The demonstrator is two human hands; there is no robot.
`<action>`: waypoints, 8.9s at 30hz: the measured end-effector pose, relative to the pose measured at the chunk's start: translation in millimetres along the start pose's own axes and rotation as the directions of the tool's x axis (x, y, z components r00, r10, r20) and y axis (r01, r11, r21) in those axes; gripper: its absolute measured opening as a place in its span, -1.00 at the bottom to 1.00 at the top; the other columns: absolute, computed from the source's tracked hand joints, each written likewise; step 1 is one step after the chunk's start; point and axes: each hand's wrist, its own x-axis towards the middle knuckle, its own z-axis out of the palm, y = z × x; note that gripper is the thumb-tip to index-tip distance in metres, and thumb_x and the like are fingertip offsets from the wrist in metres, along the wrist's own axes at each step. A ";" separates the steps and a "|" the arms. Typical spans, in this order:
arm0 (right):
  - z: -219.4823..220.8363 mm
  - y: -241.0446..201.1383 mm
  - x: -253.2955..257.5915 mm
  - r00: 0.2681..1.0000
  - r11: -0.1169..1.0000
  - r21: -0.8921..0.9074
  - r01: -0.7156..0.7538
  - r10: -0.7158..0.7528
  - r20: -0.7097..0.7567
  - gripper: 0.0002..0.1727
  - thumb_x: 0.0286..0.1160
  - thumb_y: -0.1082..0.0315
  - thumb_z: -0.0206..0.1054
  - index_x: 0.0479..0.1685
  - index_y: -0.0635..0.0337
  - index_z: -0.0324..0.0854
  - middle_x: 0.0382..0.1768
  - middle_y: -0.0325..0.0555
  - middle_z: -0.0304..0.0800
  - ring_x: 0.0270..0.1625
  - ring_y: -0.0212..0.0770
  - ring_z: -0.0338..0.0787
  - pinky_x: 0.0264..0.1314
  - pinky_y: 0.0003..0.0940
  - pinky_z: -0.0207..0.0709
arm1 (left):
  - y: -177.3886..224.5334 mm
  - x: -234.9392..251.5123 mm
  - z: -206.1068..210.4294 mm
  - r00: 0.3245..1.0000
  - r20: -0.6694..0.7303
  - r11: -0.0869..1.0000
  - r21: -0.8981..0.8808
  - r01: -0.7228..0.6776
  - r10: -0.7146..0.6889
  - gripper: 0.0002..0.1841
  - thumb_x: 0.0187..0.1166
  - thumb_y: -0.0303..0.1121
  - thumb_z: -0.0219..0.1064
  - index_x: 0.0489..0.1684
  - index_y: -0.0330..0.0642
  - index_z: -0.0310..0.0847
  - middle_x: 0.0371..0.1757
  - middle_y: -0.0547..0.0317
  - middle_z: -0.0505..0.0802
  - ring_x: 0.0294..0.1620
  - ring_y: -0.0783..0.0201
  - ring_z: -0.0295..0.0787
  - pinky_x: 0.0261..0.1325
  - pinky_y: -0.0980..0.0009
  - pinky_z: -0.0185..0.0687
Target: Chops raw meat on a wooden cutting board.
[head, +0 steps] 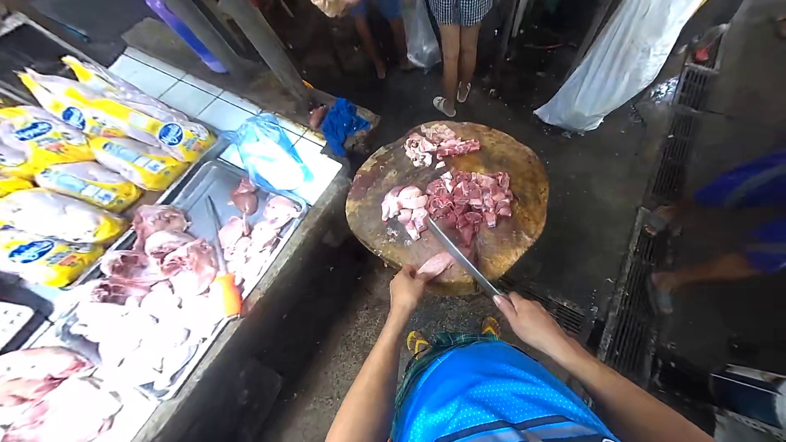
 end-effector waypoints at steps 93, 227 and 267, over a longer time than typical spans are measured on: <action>-24.8 -30.8 -5.9 0.970 0.981 0.152 0.119 -0.082 -0.227 -0.34 0.85 -0.22 -0.17 -0.04 0.17 0.63 -0.52 -0.13 0.62 -0.45 -0.14 0.69 -0.31 -0.09 0.60 | -41.2 0.0 8.7 0.901 -0.116 0.907 0.119 -0.405 0.418 -0.64 0.61 -0.31 0.34 0.31 -0.25 0.70 0.34 -0.12 0.75 0.20 0.12 0.81 0.34 0.18 0.72; 0.6 -29.5 21.0 0.984 0.987 0.067 -0.147 0.139 0.113 -0.19 0.80 -0.34 -0.21 0.03 0.27 0.65 -0.27 0.12 0.71 -0.24 0.06 0.77 -0.09 0.11 0.64 | -14.4 2.0 -8.9 0.978 -0.206 0.562 -0.807 -0.183 0.023 -0.88 0.44 -0.66 0.30 -0.25 -0.29 0.50 -0.40 0.07 0.77 -0.40 0.23 0.74 -0.26 0.29 0.75; 28.8 -43.2 19.1 0.990 0.991 -0.130 -0.017 0.034 0.134 -0.20 0.79 -0.35 -0.23 0.13 0.23 0.62 -0.17 0.17 0.79 0.03 0.16 0.83 0.14 0.18 0.64 | -32.2 13.7 -8.3 0.978 -0.208 0.984 -0.175 -0.021 -0.016 -0.79 0.60 -0.26 0.41 -0.02 -0.20 0.73 -0.27 0.05 0.87 -0.26 0.14 0.85 -0.02 0.02 0.76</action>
